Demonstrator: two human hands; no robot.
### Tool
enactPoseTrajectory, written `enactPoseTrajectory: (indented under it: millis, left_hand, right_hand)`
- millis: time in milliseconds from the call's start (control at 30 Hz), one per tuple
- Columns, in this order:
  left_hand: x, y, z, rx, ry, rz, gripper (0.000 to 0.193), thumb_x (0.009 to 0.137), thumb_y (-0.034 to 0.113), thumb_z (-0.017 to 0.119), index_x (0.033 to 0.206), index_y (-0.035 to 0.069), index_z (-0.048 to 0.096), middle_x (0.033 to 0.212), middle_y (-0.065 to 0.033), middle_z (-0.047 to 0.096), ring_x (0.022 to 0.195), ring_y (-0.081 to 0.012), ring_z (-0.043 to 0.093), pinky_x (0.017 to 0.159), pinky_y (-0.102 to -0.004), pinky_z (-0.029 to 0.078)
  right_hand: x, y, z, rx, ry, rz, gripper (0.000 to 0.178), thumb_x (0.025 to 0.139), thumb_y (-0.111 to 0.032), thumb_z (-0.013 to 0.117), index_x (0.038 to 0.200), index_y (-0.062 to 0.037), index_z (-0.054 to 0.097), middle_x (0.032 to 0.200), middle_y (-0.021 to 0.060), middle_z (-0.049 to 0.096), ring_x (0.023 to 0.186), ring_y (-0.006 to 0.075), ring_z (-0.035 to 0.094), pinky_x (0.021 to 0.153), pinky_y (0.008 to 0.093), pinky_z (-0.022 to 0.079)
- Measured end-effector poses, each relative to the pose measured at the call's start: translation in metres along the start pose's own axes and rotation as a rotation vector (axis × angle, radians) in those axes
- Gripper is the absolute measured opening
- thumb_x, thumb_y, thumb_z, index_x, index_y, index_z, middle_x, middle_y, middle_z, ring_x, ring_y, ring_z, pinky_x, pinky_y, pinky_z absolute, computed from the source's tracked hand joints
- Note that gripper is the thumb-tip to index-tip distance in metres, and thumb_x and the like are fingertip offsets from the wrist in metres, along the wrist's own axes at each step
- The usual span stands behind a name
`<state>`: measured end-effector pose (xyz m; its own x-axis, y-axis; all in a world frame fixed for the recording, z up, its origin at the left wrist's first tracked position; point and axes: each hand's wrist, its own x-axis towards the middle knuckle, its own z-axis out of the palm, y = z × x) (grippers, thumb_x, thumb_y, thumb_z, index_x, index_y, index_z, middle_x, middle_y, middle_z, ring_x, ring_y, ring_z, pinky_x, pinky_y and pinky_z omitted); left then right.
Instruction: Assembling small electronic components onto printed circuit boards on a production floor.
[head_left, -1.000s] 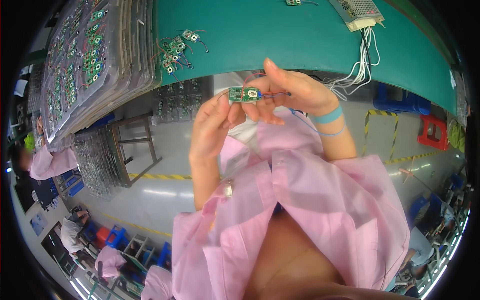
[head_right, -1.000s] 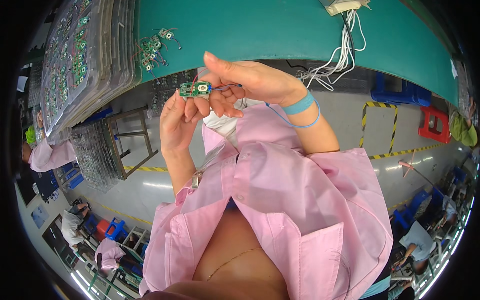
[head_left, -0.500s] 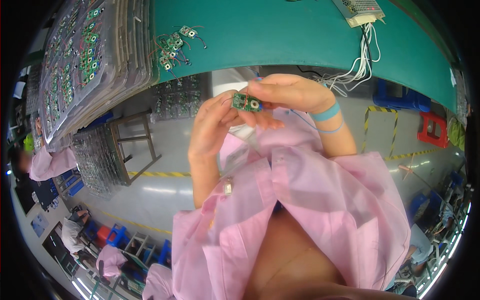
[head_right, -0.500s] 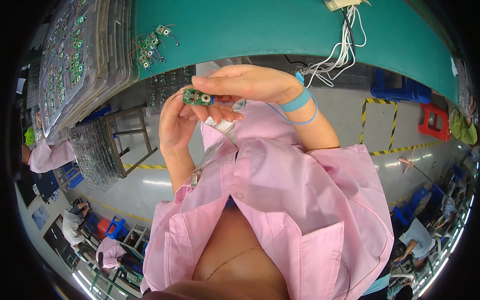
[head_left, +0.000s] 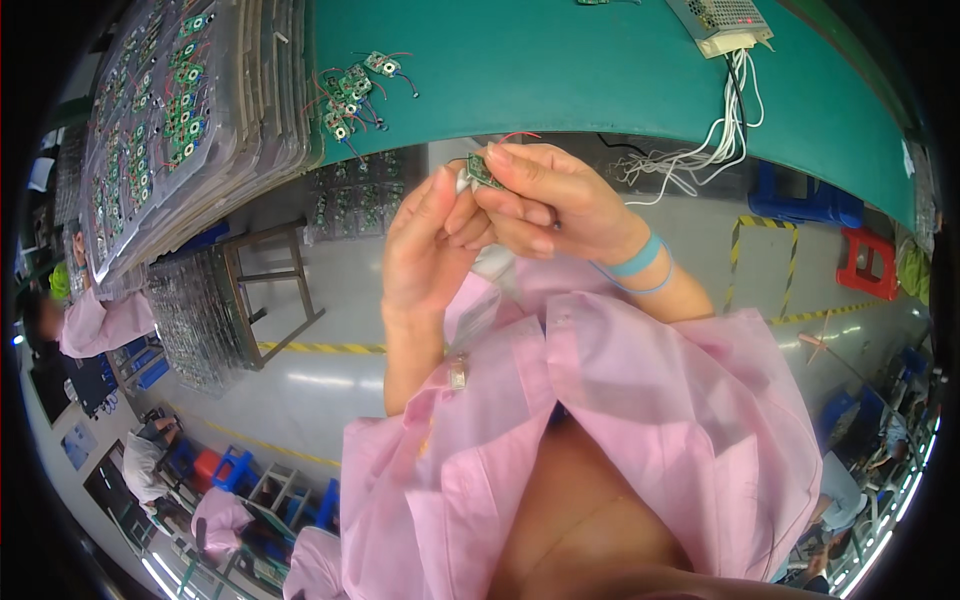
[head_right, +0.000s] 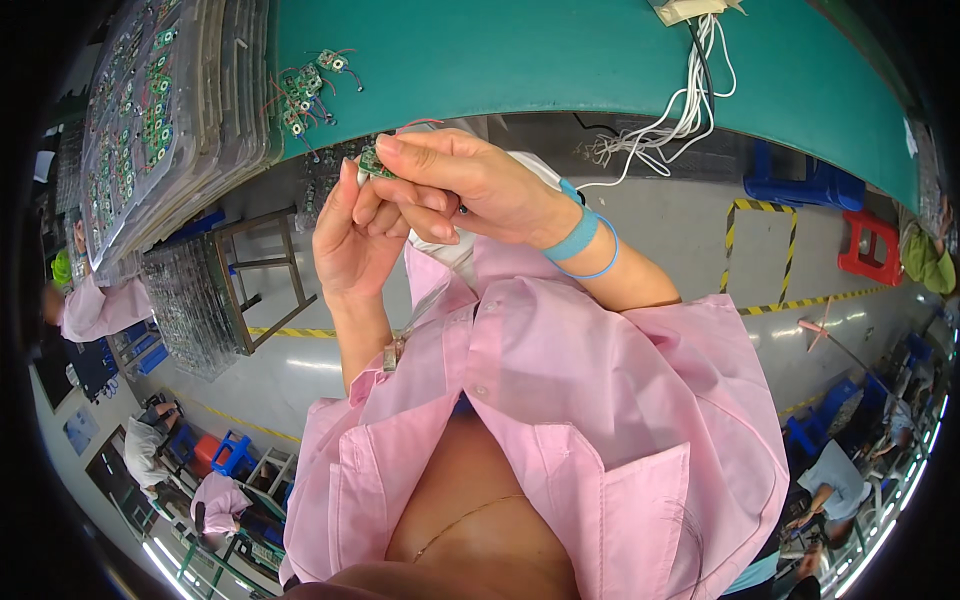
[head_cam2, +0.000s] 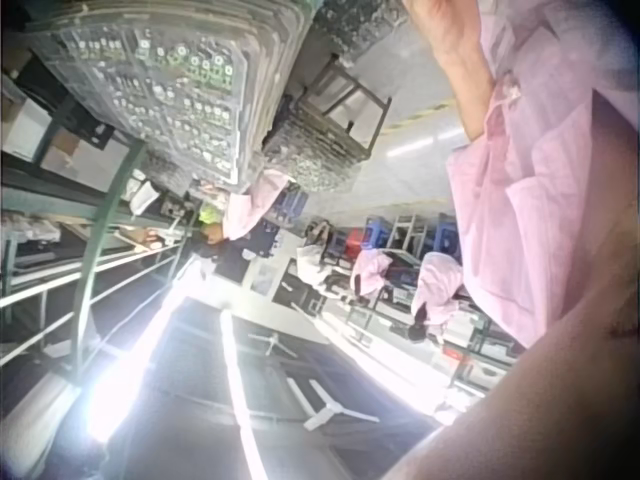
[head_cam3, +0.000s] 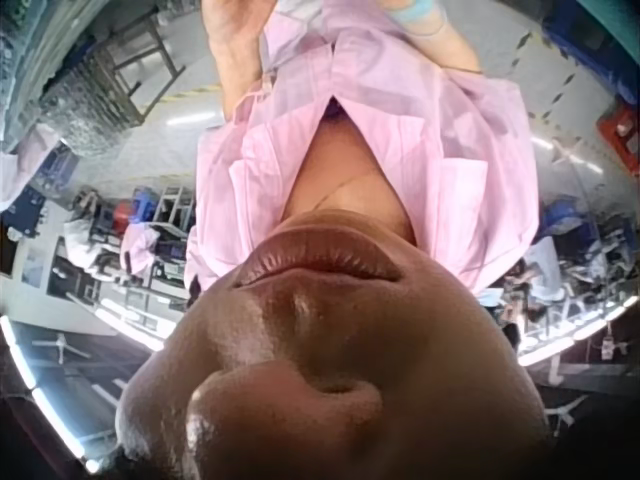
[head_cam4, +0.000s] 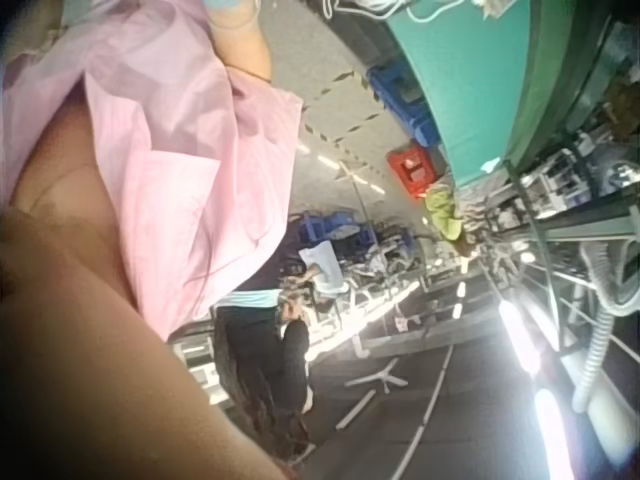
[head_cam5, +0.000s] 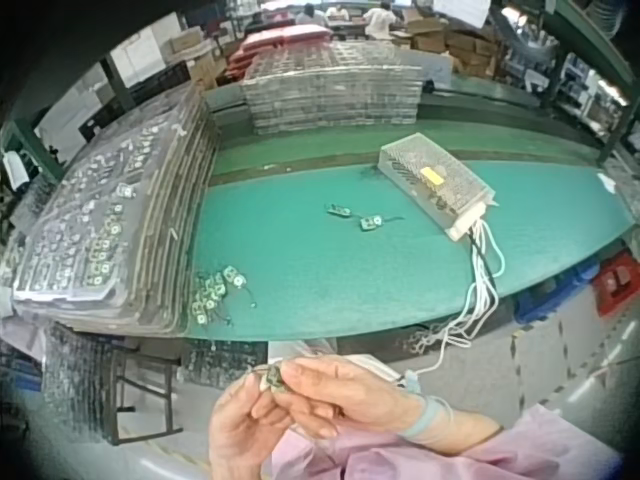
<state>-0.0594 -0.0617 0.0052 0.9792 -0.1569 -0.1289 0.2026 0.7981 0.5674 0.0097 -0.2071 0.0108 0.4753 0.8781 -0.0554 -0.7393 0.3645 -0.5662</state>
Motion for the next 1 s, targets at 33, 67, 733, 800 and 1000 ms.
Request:
enactPoseTrajectory:
  millis: [33, 67, 733, 800, 1000]
  left_hand:
    - [0.000, 0.001, 0.002, -0.022, -0.016, -0.010, 0.024, 0.098, 0.022, 0.041, 0.081, 0.006, 0.049, 0.061, 0.0042, 0.036, 0.055, -0.0047, 0.030, 0.052, -0.0191, 0.026]
    - [0.000, 0.001, 0.003, -0.022, -0.017, -0.008, 0.024, 0.098, 0.022, 0.041, 0.081, 0.006, 0.049, 0.061, 0.0042, 0.036, 0.055, -0.0047, 0.030, 0.052, -0.0191, 0.026]
    - [-0.007, -0.005, 0.014, 0.345, 0.307, 0.035, 0.028, 0.096, 0.021, 0.035, 0.071, 0.011, 0.043, 0.057, 0.0027, 0.032, 0.061, -0.0181, 0.052, 0.067, -0.0277, 0.040]
    - [-0.009, -0.004, 0.009, 0.384, 0.247, 0.063, 0.026, 0.096, 0.021, 0.036, 0.075, 0.008, 0.045, 0.057, 0.0022, 0.031, 0.064, -0.0220, 0.055, 0.069, -0.0294, 0.041]
    - [-0.011, -0.009, -0.002, 0.300, 0.183, 0.102, 0.026, 0.096, 0.021, 0.038, 0.091, -0.002, 0.051, 0.057, 0.0013, 0.033, 0.065, -0.0264, 0.059, 0.070, -0.0328, 0.044]
  right_hand:
    - [0.000, -0.001, 0.001, 0.048, -0.014, 0.004, 0.035, 0.096, -0.029, 0.049, 0.066, -0.0105, 0.048, 0.058, -0.0001, 0.045, 0.046, 0.0078, 0.044, 0.042, 0.0175, 0.030]
    - [-0.001, -0.001, 0.002, 0.047, -0.015, 0.005, 0.035, 0.096, -0.029, 0.049, 0.066, -0.0105, 0.048, 0.058, -0.0001, 0.045, 0.046, 0.0078, 0.044, 0.042, 0.0175, 0.030]
    - [0.003, 0.004, -0.012, -0.501, -0.039, -0.123, 0.042, 0.100, -0.035, 0.034, 0.077, -0.0059, 0.054, 0.059, -0.0013, 0.043, 0.057, 0.0097, 0.041, 0.056, 0.0216, 0.037]
    - [0.003, 0.002, -0.008, -0.490, -0.037, -0.101, 0.043, 0.100, -0.036, 0.035, 0.074, -0.0063, 0.053, 0.059, -0.0011, 0.044, 0.057, 0.0095, 0.041, 0.056, 0.0215, 0.037]
    - [-0.002, 0.001, -0.014, -0.511, -0.020, -0.043, 0.043, 0.099, -0.036, 0.037, 0.072, -0.0066, 0.053, 0.060, -0.0008, 0.045, 0.058, 0.0090, 0.041, 0.057, 0.0209, 0.036]
